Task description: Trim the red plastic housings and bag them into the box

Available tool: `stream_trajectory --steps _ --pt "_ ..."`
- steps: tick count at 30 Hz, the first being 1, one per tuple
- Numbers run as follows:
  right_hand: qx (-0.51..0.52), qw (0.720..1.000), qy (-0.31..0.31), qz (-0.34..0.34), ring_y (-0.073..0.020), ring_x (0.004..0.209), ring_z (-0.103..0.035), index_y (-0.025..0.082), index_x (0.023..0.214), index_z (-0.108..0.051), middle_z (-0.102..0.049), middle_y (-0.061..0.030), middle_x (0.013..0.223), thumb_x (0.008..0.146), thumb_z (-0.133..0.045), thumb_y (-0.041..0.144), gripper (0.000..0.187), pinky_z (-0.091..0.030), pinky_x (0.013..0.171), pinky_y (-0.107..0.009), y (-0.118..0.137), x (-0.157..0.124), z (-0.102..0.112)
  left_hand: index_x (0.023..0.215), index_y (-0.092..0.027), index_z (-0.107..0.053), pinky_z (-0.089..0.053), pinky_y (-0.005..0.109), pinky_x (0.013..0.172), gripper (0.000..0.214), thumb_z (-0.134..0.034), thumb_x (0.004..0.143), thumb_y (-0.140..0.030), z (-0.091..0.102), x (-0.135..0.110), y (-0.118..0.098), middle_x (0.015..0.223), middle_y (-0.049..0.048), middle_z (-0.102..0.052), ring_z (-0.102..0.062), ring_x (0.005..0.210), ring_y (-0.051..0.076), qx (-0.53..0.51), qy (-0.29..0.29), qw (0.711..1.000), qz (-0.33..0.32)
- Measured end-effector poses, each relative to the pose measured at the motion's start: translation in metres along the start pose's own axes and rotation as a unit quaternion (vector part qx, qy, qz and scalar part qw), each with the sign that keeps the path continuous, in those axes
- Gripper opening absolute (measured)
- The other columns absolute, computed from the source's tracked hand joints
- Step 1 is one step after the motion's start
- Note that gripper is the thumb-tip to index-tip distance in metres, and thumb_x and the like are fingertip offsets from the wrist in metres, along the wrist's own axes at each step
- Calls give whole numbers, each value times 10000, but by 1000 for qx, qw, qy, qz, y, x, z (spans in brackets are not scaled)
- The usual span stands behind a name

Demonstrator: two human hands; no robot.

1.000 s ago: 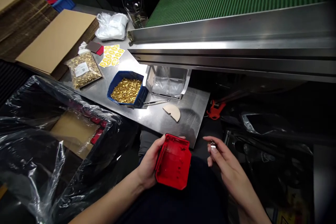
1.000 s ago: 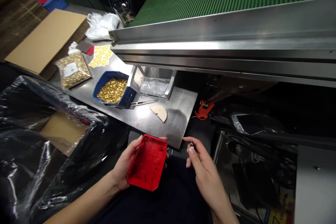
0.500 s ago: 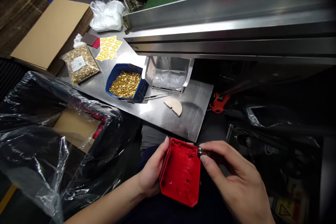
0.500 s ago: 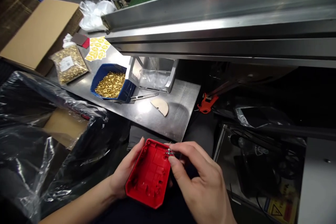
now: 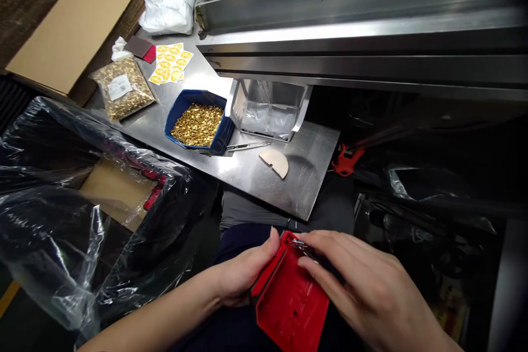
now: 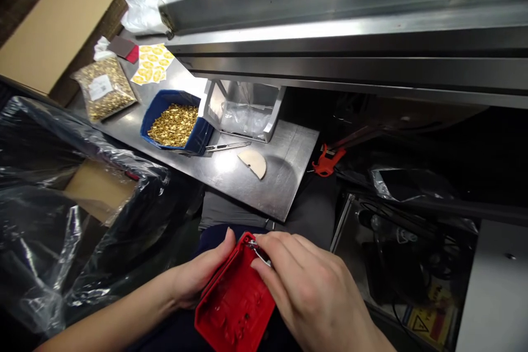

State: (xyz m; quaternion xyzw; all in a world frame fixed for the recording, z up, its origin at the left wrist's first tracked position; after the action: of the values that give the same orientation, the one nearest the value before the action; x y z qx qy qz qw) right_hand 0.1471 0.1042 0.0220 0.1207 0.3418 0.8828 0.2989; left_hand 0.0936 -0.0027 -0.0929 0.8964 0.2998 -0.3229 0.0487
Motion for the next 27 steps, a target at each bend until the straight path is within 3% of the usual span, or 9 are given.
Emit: stream_trajectory --steps 6,14,27 --pt "-21 999 36 5 -186 971 -720 208 1268 -573 -735 -42 1149 1012 -524 211 260 -598 827 -281 2 2 -8 1140 -129 -721 -483 397 1004 774 -456 867 -803 4 -3 0 1089 150 -753 -695 1072 286 20 -29 999 -8" --pt "-78 996 11 36 -194 912 -742 165 1199 -604 -761 -62 1081 1032 -461 191 221 -606 802 -280 12 6 -6 1157 -121 -710 -416 489 1098 754 -375 931 -757 0 -4 -2 1120 165 -738 -666 1136 322 12 -3 1000 -13" --pt "-114 991 33 55 -254 866 -751 90 1197 -636 -760 -123 1051 1000 -472 131 260 -630 775 -363 14 0 -18 1178 -127 -711 -453 403 1024 783 -376 913 -782 4 -4 4 1146 156 -729 -677 1079 291 -3 -17 1000 10"
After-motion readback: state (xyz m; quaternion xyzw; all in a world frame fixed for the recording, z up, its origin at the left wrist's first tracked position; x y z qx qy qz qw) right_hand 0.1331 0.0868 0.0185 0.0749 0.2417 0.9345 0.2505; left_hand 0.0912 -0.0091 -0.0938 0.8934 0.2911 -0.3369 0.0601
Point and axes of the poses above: each hand's wrist, its own x-axis towards the middle knuckle, its own z-axis out of the back of the hand, y = z × x, the point moved 10 cm from there along x, towards the middle knuckle
